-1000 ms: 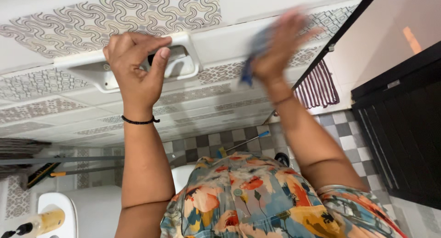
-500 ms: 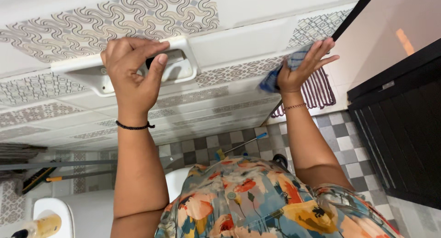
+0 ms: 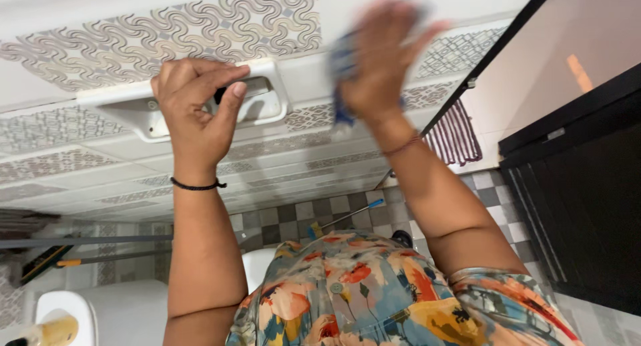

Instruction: The person cleans the bathroom wall tiles by wiping them with a cloth and smoothing across the surface by hand.

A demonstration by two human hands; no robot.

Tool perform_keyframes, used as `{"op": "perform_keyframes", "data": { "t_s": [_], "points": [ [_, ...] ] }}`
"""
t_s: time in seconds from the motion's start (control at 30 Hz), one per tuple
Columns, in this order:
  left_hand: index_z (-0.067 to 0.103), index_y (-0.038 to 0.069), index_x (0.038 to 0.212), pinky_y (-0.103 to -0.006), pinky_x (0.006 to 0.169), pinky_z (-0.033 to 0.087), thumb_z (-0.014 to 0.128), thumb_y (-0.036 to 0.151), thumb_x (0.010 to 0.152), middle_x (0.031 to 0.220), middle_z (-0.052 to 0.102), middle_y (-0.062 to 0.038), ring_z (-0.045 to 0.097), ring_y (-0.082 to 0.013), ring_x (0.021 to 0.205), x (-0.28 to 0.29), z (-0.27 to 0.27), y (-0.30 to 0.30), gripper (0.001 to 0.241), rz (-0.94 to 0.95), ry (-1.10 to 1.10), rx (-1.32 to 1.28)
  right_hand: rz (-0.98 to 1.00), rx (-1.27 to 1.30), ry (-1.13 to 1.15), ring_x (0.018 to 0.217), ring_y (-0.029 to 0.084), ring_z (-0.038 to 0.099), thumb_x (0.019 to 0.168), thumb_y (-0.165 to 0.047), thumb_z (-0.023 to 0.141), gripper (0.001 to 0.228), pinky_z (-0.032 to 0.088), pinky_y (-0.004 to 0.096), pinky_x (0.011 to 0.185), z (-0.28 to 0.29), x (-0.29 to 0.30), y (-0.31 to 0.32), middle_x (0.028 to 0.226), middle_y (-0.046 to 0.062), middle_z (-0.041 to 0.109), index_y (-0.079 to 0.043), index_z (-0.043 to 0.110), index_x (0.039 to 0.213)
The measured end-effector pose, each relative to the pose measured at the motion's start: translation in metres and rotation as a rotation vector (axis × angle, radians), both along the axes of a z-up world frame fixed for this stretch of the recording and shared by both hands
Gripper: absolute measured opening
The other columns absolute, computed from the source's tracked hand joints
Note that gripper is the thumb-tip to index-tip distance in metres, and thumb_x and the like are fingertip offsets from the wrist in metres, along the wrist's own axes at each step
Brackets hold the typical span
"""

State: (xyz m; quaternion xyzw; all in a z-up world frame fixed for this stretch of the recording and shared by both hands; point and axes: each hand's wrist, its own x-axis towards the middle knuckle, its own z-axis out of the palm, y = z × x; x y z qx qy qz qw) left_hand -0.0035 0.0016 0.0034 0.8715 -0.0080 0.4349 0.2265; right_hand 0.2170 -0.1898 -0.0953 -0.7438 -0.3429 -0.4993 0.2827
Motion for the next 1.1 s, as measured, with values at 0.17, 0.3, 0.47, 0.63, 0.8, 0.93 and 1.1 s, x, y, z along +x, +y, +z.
{"op": "perform_keyframes", "data": {
  "t_s": [0.17, 0.3, 0.47, 0.63, 0.8, 0.93, 1.1],
  "points": [
    [0.081, 0.018, 0.108, -0.0328, 0.099, 0.035, 0.08, 0.026, 0.103, 0.109, 0.072, 0.004, 0.055, -0.017, 0.106, -0.003, 0.001, 0.001, 0.01, -0.01, 0.01, -0.016, -0.012, -0.061, -0.146, 0.166, 0.017, -0.006, 0.11, -0.046, 0.048, 0.075, -0.02, 0.062, 0.127, -0.018, 0.011, -0.008, 0.178, -0.005, -0.002, -0.024, 0.009, 0.17],
    [0.082, 0.019, 0.11, -0.036, 0.102, 0.035, 0.08, 0.025, 0.1, 0.107, 0.072, 0.004, 0.056, -0.0186, 0.108, -0.003, 0.004, 0.0, 0.012, 0.008, 0.022, -0.001, -0.129, 0.305, 0.149, 0.161, 0.017, -0.002, 0.114, -0.054, 0.042, 0.072, -0.015, 0.054, 0.129, -0.03, 0.061, -0.083, 0.178, -0.005, 0.002, -0.026, 0.006, 0.17],
    [0.082, 0.019, 0.108, -0.0365, 0.099, 0.035, 0.081, 0.024, 0.097, 0.105, 0.072, 0.003, 0.056, -0.0197, 0.106, -0.002, 0.006, -0.003, 0.012, 0.015, 0.009, -0.01, -0.087, 0.418, 0.205, 0.159, 0.017, -0.005, 0.116, -0.056, 0.04, 0.074, -0.014, 0.051, 0.129, -0.032, 0.056, -0.076, 0.176, -0.004, -0.003, -0.026, -0.003, 0.168],
    [0.081, 0.019, 0.106, -0.0365, 0.097, 0.036, 0.081, 0.025, 0.096, 0.102, 0.071, 0.003, 0.057, -0.0186, 0.103, -0.003, 0.009, -0.004, 0.012, 0.012, 0.003, -0.022, -0.151, -0.043, -0.129, 0.165, 0.017, -0.012, 0.112, -0.053, 0.043, 0.075, -0.02, 0.052, 0.128, -0.008, 0.039, -0.046, 0.177, -0.005, -0.007, -0.027, 0.002, 0.169],
    [0.082, 0.019, 0.104, -0.0374, 0.096, 0.035, 0.082, 0.023, 0.092, 0.101, 0.072, 0.004, 0.057, -0.019, 0.101, -0.002, 0.01, -0.003, 0.013, 0.019, -0.013, 0.001, -0.085, 0.432, 0.094, 0.158, 0.012, -0.008, 0.119, -0.053, 0.039, 0.067, -0.015, 0.046, 0.13, 0.038, 0.094, -0.082, 0.174, -0.008, -0.006, -0.026, 0.002, 0.168],
    [0.082, 0.019, 0.104, -0.0373, 0.096, 0.035, 0.082, 0.022, 0.091, 0.1, 0.072, 0.004, 0.057, -0.0186, 0.1, -0.002, 0.011, -0.004, 0.013, 0.015, -0.008, -0.024, -0.026, 0.273, 0.006, 0.158, 0.016, -0.012, 0.112, -0.051, 0.039, 0.073, -0.019, 0.047, 0.127, 0.062, 0.064, -0.041, 0.175, -0.004, -0.01, -0.023, 0.003, 0.169],
    [0.081, 0.019, 0.104, -0.0369, 0.096, 0.037, 0.08, 0.022, 0.093, 0.101, 0.073, 0.003, 0.06, -0.0187, 0.102, -0.006, 0.012, -0.004, 0.012, 0.011, -0.004, -0.029, 0.165, -0.316, -0.201, 0.162, 0.025, 0.004, 0.108, -0.056, 0.062, 0.074, -0.016, 0.064, 0.124, 0.087, -0.037, 0.045, 0.173, 0.006, 0.014, -0.019, 0.034, 0.166]
  ]
}}
